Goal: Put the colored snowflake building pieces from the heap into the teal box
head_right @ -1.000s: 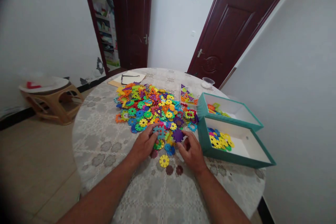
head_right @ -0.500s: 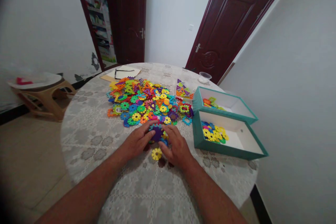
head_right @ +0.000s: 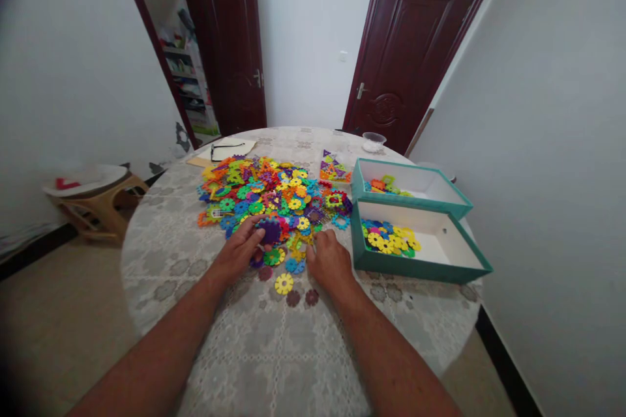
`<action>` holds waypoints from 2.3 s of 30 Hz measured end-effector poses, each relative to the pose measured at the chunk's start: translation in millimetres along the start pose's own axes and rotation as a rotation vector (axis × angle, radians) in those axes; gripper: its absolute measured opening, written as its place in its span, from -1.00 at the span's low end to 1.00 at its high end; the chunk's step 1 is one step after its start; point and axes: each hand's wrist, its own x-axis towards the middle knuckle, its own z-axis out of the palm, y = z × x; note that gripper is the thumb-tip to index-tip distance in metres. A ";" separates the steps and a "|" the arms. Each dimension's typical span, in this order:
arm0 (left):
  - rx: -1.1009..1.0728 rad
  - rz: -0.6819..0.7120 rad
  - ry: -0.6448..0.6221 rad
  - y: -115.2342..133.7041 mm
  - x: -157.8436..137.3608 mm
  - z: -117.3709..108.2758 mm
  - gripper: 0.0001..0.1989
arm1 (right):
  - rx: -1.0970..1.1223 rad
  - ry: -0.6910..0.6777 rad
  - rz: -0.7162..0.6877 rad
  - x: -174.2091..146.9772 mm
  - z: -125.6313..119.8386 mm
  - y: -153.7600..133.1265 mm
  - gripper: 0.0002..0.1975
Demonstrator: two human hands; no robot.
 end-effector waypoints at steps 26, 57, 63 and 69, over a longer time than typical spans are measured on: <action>-0.060 -0.013 -0.077 8.4 -7.1 2.4 -0.54 | 0.115 0.058 0.035 4.2 18.0 -3.2 -0.90; 0.091 0.149 -0.260 4.4 -11.0 3.4 -0.49 | 0.854 0.051 -0.257 -15.6 -12.6 -24.5 -0.60; 0.123 0.109 -0.164 11.3 -12.7 2.0 -0.54 | 0.599 0.076 -0.228 -17.1 -57.7 -23.0 -0.71; 0.539 0.346 0.354 -1.0 1.7 -11.0 -0.73 | 0.259 0.323 -0.084 40.0 -115.6 45.9 -0.69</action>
